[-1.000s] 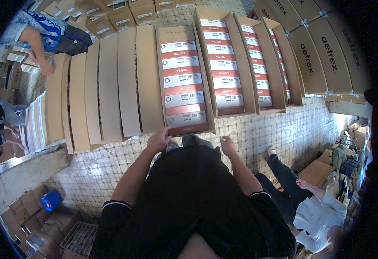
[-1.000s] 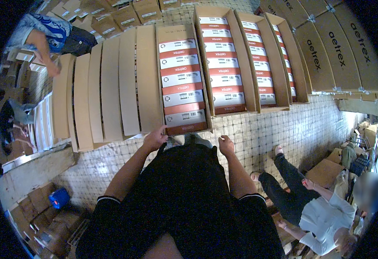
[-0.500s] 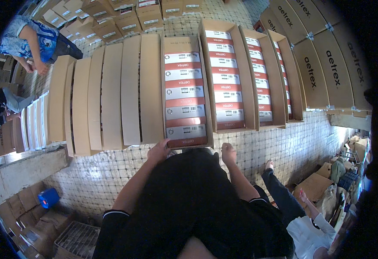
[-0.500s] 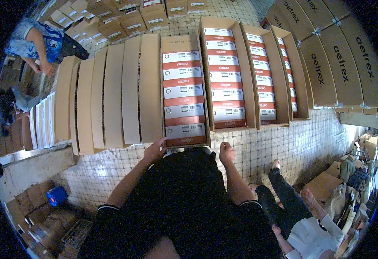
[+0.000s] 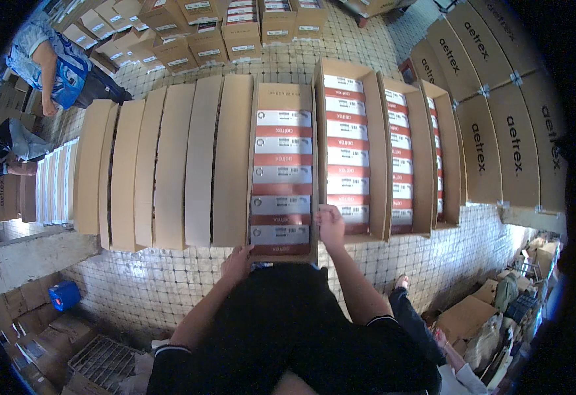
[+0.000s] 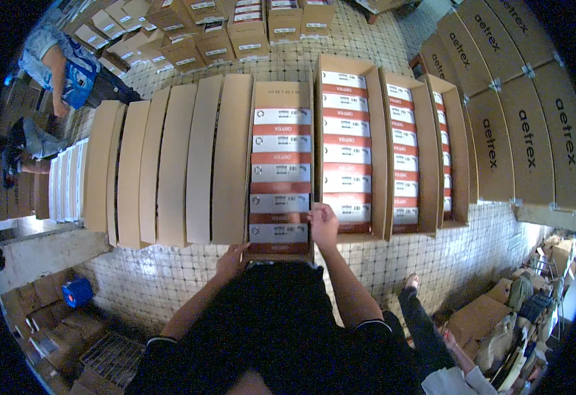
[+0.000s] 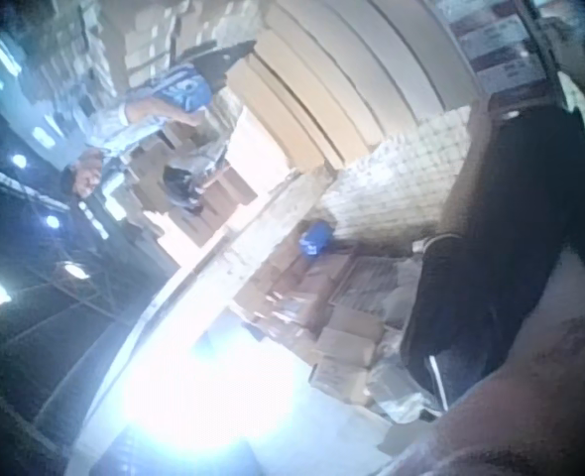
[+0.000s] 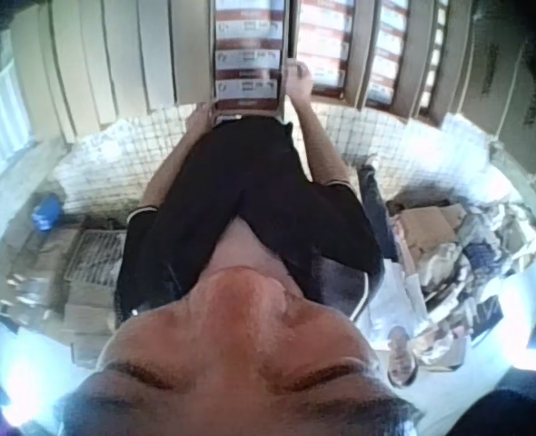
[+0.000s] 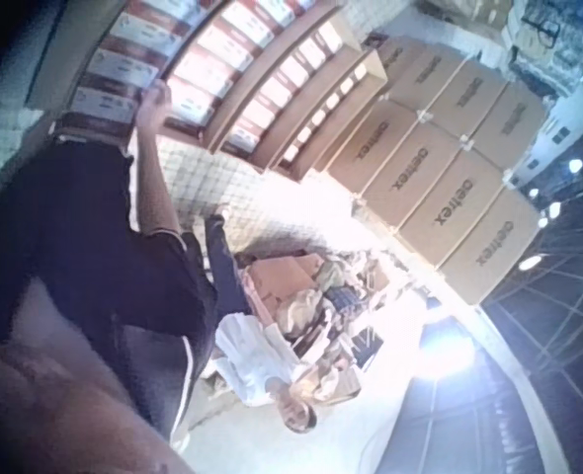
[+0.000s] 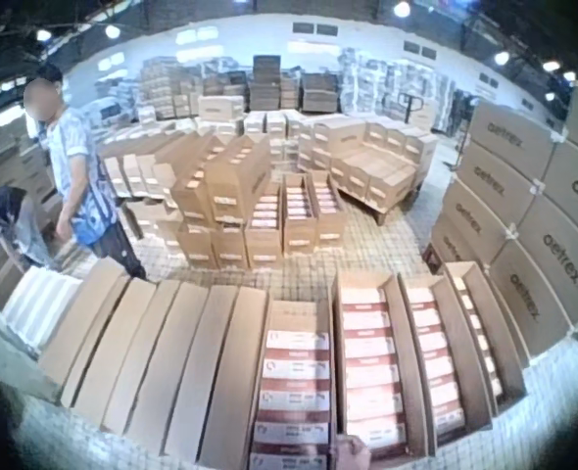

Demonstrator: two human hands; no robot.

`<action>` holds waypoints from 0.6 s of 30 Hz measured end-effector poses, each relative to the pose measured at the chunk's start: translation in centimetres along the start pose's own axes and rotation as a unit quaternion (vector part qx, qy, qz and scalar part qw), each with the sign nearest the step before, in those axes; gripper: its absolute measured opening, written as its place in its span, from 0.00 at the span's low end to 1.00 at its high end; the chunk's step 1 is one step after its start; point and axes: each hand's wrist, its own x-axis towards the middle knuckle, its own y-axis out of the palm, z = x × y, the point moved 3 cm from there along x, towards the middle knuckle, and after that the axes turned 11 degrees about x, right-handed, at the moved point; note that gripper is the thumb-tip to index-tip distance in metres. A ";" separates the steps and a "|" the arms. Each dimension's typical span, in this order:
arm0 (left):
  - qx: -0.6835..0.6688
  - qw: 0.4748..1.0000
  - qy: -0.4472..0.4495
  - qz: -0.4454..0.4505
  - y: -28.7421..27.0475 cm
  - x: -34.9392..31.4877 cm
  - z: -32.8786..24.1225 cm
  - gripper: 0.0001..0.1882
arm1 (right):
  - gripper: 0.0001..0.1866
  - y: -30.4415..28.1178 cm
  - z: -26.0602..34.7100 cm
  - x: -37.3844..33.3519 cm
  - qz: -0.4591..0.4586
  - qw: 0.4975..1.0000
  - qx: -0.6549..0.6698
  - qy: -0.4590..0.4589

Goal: The person opens large cardboard boxes and arranges smaller product boxes inside them. They repeatedly lift, place, and align the smaller boxes within the larger containers while other workers move nearby.

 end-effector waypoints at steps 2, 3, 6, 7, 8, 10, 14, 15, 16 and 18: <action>0.009 1.000 -0.010 0.006 0.0 0.1 -0.1 0.23 | 0.10 3.1 0.5 2.6 0.033 0.995 0.044 0.079; 0.013 1.000 -0.018 0.018 0.1 0.1 -0.2 0.24 | 0.11 4.6 0.7 4.3 0.044 0.990 0.043 0.130; 0.008 0.996 -0.047 0.074 0.2 0.1 -0.5 0.25 | 0.10 8.9 -0.2 11.2 0.034 0.954 0.140 0.263; 0.007 0.994 -0.057 0.090 0.2 0.0 -0.6 0.25 | 0.10 10.2 -0.9 14.0 0.052 0.934 0.196 0.294; -0.016 0.994 -0.066 0.080 0.1 0.0 -0.8 0.26 | 0.12 11.3 -1.9 16.9 0.025 0.916 0.225 0.331; -0.061 0.992 -0.094 0.062 0.2 -0.1 -1.2 0.27 | 0.16 12.9 -3.9 23.2 -0.019 0.900 0.270 0.340; -0.122 0.983 -0.138 -0.006 0.5 -0.3 -2.0 0.31 | 0.26 15.1 -5.8 34.7 -0.094 0.915 0.278 0.278; -0.119 0.981 -0.151 -0.004 0.7 -0.2 -2.1 0.30 | 0.30 15.5 -5.8 36.6 -0.104 0.922 0.270 0.259; -0.114 0.980 -0.163 0.000 0.9 -0.1 -2.2 0.30 | 0.30 16.3 -5.7 37.7 -0.097 0.918 0.284 0.258; -0.119 0.976 -0.180 0.006 1.0 0.1 -2.3 0.29 | 0.32 17.5 -4.1 39.2 -0.105 0.919 0.298 0.237</action>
